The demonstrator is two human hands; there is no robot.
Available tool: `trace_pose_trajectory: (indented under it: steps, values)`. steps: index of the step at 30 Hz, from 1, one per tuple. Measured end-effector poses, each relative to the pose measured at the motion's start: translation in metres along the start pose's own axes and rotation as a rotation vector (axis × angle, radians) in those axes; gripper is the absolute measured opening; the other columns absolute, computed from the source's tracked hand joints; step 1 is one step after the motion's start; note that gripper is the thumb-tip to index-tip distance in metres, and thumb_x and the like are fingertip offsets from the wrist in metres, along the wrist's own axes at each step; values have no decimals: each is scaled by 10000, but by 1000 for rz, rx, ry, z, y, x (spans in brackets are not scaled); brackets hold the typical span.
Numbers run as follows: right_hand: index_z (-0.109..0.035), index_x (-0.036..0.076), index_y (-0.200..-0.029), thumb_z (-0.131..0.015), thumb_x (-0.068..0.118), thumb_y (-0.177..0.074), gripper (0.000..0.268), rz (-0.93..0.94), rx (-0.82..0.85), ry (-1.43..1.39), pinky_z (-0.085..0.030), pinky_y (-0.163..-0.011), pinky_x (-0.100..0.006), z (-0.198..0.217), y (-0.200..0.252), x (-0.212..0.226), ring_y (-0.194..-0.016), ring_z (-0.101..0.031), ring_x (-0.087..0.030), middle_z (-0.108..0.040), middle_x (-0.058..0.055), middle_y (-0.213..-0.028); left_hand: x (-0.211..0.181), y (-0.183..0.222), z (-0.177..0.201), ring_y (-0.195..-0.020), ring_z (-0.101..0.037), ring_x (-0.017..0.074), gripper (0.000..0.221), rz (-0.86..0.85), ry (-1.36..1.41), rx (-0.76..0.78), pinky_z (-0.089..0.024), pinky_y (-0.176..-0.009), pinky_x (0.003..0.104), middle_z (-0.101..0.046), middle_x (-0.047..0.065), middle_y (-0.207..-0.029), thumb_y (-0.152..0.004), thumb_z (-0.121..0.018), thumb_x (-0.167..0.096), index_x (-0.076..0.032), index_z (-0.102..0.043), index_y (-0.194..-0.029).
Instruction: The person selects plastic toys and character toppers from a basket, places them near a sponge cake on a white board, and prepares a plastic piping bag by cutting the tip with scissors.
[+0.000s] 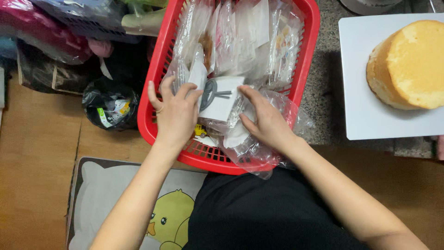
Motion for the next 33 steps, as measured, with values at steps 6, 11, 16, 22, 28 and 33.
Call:
trace_pose_trajectory:
  steps: [6,11,16,22,28,33]
  values:
    - [-298,29,-1569,-703,-19,-900,783,59,-20,-105,-508,-1076,-394,-2,-2,6,-1312,-594,-351,-603,-196,-1414,-33,2,-8,-1378,-394,368,597,72,64,-10,-112,-1180,633,-667,79,-1243,-845,-752,-459,-76,-660,-1294]
    - [-469,60,-1471,-663,39,-904,600,123,67,101,-525,-993,-425,3,-2,15,-1193,-639,-369,-654,-208,-1299,-1,5,-7,-1343,-489,296,449,139,193,-50,-167,-1198,620,-701,45,-1167,-963,-735,-223,-179,-647,-1401]
    - [-559,85,-1391,-653,147,-925,480,-62,175,218,-546,-855,-454,4,-2,7,-1022,-681,-357,-699,-153,-1132,21,8,3,-1242,-545,292,539,168,255,-127,-175,-1168,633,-681,133,-1137,-961,-727,-170,-139,-569,-1475]
    - [-558,66,-1389,-643,133,-939,463,-51,192,108,-543,-905,-432,8,-4,1,-1067,-688,-345,-723,-144,-1168,15,6,-7,-1287,-536,306,426,228,223,-78,-192,-1206,626,-690,54,-1065,-958,-705,-116,-201,-647,-1371]
    - [-553,69,-1406,-658,115,-947,473,-124,158,-78,-542,-990,-370,33,2,-9,-1190,-696,-268,-711,-128,-1279,-34,11,-18,-1396,-395,410,453,68,65,21,-131,-1182,659,-653,52,-1240,-830,-744,-216,-165,-700,-1278]
    - [-644,74,-1297,-707,86,-896,406,-100,205,-34,-554,-950,-370,38,10,-8,-1208,-669,-286,-673,-145,-1331,-52,14,-22,-1437,-325,462,728,70,70,11,-127,-1182,660,-594,147,-1344,-768,-784,-477,-38,-652,-1332]
Point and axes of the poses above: each hand's wrist, its own y-axis away from the middle knuckle, its own z-axis out of the back of the hand, x = y × z, the point moved 7 cm from there along -y, towards the middle knuckle
